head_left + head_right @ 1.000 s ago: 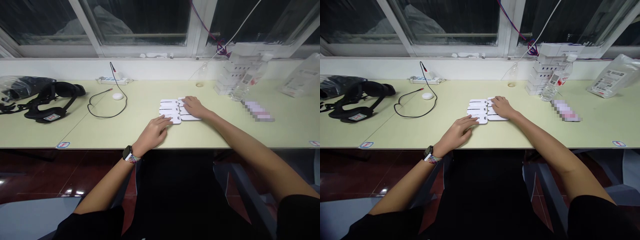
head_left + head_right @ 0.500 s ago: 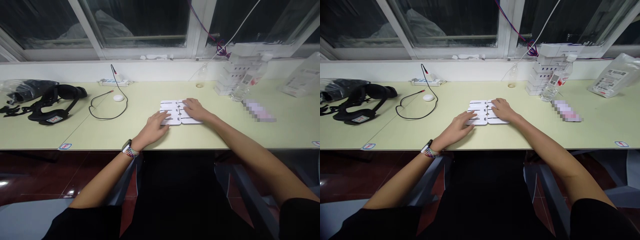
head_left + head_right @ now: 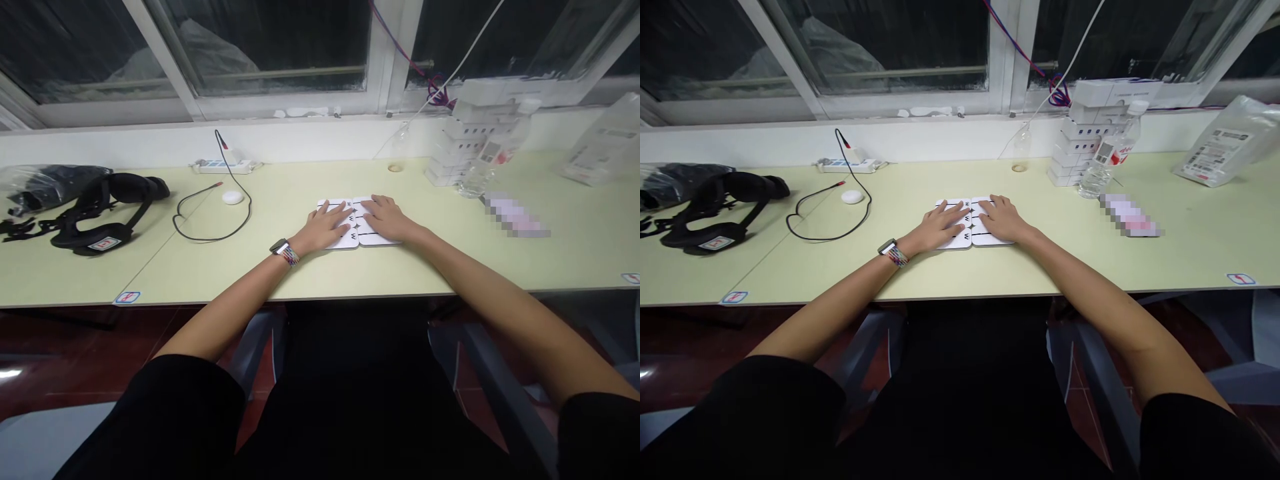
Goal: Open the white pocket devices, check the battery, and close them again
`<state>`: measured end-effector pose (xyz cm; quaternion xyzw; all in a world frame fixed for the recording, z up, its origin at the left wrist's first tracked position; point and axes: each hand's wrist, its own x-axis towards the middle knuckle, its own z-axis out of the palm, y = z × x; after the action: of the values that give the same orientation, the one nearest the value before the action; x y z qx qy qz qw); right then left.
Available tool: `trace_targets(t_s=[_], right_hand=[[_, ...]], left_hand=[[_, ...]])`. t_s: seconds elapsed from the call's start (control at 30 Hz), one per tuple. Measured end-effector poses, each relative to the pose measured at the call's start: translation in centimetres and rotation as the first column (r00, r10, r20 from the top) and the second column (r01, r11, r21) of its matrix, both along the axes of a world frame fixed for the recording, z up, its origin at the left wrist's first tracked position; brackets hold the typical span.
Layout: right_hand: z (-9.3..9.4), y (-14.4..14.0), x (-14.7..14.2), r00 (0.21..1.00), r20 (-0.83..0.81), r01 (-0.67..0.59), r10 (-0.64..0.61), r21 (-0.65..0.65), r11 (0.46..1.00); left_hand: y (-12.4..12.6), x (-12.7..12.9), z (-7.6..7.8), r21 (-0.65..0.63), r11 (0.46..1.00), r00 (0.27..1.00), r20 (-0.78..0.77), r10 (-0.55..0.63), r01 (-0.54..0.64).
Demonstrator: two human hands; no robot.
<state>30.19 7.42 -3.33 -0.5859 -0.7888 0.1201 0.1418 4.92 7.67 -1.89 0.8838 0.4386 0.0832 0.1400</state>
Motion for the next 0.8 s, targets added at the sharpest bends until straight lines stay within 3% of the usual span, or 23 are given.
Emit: trace_targets(t_s=[0.23, 0.6, 0.8], right_hand=[[0.1, -0.1, -0.1, 1.0, 0.002, -0.012, 0.012, 0.005, 1.0], [-0.6, 0.1, 0.0, 1.0, -0.009, -0.024, 0.024, 0.049, 0.999], [0.5, 0.2, 0.3, 0.998, -0.069, -0.008, 0.013, 0.067, 0.998]], left_hand=[[-0.1, 0.3, 0.2, 0.0, 0.999, 0.999, 0.005, 0.054, -0.054], [1.0, 0.2, -1.4, 0.05, 0.998, 0.986, 0.164, 0.031, -0.04], [0.4, -0.2, -0.7, 0.038, 0.994, 0.981, 0.173, 0.091, -0.099]])
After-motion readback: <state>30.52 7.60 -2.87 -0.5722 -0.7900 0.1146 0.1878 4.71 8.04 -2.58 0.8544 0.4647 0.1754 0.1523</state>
